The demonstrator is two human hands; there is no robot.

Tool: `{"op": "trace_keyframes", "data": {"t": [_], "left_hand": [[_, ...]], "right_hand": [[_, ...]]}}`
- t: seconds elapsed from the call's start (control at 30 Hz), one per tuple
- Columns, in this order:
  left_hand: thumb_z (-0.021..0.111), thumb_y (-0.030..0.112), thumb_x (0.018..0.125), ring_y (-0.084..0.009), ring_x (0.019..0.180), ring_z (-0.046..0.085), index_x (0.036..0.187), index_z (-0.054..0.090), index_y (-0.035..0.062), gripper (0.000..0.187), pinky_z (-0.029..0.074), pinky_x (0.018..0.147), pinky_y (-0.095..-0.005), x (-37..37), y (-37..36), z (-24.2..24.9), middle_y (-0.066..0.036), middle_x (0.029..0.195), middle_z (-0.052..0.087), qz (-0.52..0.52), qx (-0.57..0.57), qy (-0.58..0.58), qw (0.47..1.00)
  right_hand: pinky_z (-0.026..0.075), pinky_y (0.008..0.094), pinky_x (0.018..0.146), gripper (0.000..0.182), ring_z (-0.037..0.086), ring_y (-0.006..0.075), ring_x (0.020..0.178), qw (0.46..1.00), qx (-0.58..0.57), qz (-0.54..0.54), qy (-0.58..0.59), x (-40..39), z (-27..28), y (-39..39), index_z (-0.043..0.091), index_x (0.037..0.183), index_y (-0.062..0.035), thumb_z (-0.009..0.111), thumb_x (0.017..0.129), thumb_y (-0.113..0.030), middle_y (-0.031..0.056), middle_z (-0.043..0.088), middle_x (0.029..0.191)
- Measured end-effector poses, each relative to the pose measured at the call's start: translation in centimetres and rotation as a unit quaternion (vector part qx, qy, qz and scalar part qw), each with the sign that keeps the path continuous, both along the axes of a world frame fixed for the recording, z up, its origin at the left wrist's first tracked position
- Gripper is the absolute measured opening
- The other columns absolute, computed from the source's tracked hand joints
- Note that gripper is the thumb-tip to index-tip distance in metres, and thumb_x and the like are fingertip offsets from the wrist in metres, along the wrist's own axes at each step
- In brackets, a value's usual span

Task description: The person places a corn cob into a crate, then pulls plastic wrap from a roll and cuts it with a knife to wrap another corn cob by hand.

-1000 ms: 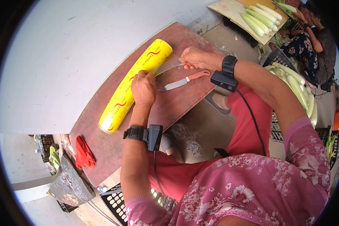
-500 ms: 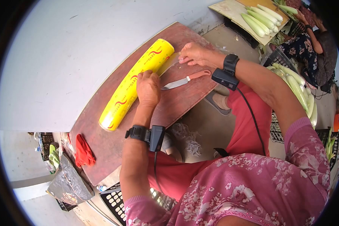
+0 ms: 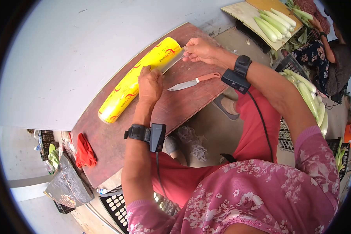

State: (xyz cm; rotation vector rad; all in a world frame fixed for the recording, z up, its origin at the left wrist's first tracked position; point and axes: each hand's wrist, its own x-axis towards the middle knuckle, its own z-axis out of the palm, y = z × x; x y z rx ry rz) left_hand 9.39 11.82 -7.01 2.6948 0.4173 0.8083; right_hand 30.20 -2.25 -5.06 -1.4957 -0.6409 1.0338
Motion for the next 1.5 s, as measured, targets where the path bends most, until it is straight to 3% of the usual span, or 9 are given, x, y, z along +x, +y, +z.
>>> {"op": "trace_keyframes", "data": {"t": [0.3, 0.5, 0.7, 0.8, 0.9, 1.1, 1.3, 1.33, 1.5], "left_hand": [[0.069, 0.016, 0.078, -0.0459, 0.132, 0.032, 0.091, 0.071, 0.0141, 0.013, 0.033, 0.101, -0.0579, -0.1, -1.1, -0.6, -0.031, 0.135, 0.041, 0.021, -0.125, 0.108, 0.986], [0.069, 0.019, 0.078, -0.0513, 0.13, 0.031, 0.092, 0.072, 0.0163, 0.015, 0.033, 0.102, -0.0576, -0.4, 0.3, -0.9, -0.031, 0.135, 0.041, 0.026, -0.11, 0.079, 0.99], [0.07, 0.016, 0.077, -0.0376, 0.102, 0.054, 0.085, 0.069, 0.0074, 0.012, 0.045, 0.088, -0.0455, -0.9, -2.9, 0.1, -0.024, 0.095, 0.063, 0.146, -0.035, 0.056, 0.987], [0.069, 0.018, 0.077, -0.0388, 0.102, 0.056, 0.09, 0.071, 0.0112, 0.015, 0.046, 0.087, -0.0477, -0.8, -2.2, -0.9, -0.022, 0.112, 0.061, 0.089, -0.164, 0.11, 0.976], [0.069, 0.016, 0.079, -0.0335, 0.085, 0.062, 0.085, 0.07, 0.0046, 0.013, 0.049, 0.078, -0.039, -1.1, -2.9, -1.1, -0.021, 0.084, 0.065, 0.054, -0.127, 0.07, 0.988], [0.069, 0.014, 0.078, -0.0305, 0.068, 0.065, 0.085, 0.07, 0.0034, 0.013, 0.05, 0.068, -0.0374, -1.4, -2.8, -0.8, -0.019, 0.075, 0.066, -0.001, -0.186, 0.116, 0.976], [0.069, 0.012, 0.076, -0.0335, 0.096, 0.061, 0.083, 0.07, 0.0052, 0.01, 0.049, 0.081, -0.0388, -1.6, -1.7, -0.1, -0.025, 0.096, 0.064, -0.012, -0.112, 0.101, 0.989], [0.069, 0.011, 0.075, -0.0378, 0.11, 0.055, 0.082, 0.07, 0.0067, 0.009, 0.048, 0.089, -0.0396, -1.5, -1.5, 0.0, -0.029, 0.117, 0.056, -0.009, -0.131, 0.119, 0.984], [0.068, 0.01, 0.075, -0.0401, 0.116, 0.053, 0.083, 0.07, 0.0087, 0.008, 0.046, 0.093, -0.0403, -1.4, -2.1, -1.0, -0.027, 0.132, 0.046, 0.013, -0.114, 0.138, 0.984]], "right_hand": [[0.035, 0.0432, 0.095, 0.019, 0.061, 0.0197, 0.099, 1.0, -0.013, -0.018, 0.005, 0.3, -0.3, -0.2, 0.05, 0.108, -0.0099, 0.055, 0.092, -0.019, 0.006, 0.059, 0.102], [0.037, 0.0422, 0.092, 0.021, 0.06, 0.0193, 0.097, 0.999, -0.028, -0.031, -0.012, -0.2, 0.2, 0.1, 0.049, 0.109, -0.0079, 0.054, 0.092, -0.019, 0.0061, 0.059, 0.101], [0.047, 0.0285, 0.068, 0.016, 0.064, 0.0165, 0.081, 0.994, -0.086, -0.042, -0.048, -0.9, 0.5, -0.6, 0.049, 0.105, -0.0066, 0.054, 0.093, -0.015, 0.005, 0.058, 0.087], [0.048, 0.0281, 0.062, 0.013, 0.064, 0.0162, 0.075, 0.989, -0.123, 0.002, -0.079, -0.7, 1.0, -0.8, 0.052, 0.1, -0.0054, 0.054, 0.092, -0.015, 0.0055, 0.058, 0.087], [0.048, 0.0274, 0.057, 0.011, 0.063, 0.0155, 0.07, 0.983, -0.158, 0.007, -0.096, -0.8, 1.4, -1.4, 0.054, 0.095, -0.0047, 0.054, 0.093, -0.015, 0.0053, 0.058, 0.084], [0.047, 0.026, 0.053, 0.008, 0.062, 0.0143, 0.065, 0.962, -0.223, 0.075, -0.138, -0.6, 1.3, -1.9, 0.054, 0.094, -0.0047, 0.053, 0.087, -0.01, 0.0049, 0.059, 0.078], [0.046, 0.0265, 0.054, 0.009, 0.064, 0.0152, 0.065, 0.961, -0.224, 0.074, -0.143, -1.0, 1.4, -2.2, 0.054, 0.094, -0.0032, 0.052, 0.085, -0.006, 0.0055, 0.06, 0.076], [0.046, 0.0267, 0.053, 0.01, 0.064, 0.0151, 0.065, 0.959, -0.228, 0.081, -0.149, -1.0, 1.4, -2.2, 0.054, 0.094, -0.0031, 0.052, 0.085, -0.006, 0.0054, 0.061, 0.076], [0.046, 0.0249, 0.049, 0.017, 0.062, 0.0132, 0.06, 0.94, -0.263, 0.122, -0.178, -0.7, 0.0, -1.9, 0.052, 0.1, -0.0023, 0.057, 0.084, -0.007, 0.0062, 0.06, 0.079]]}}
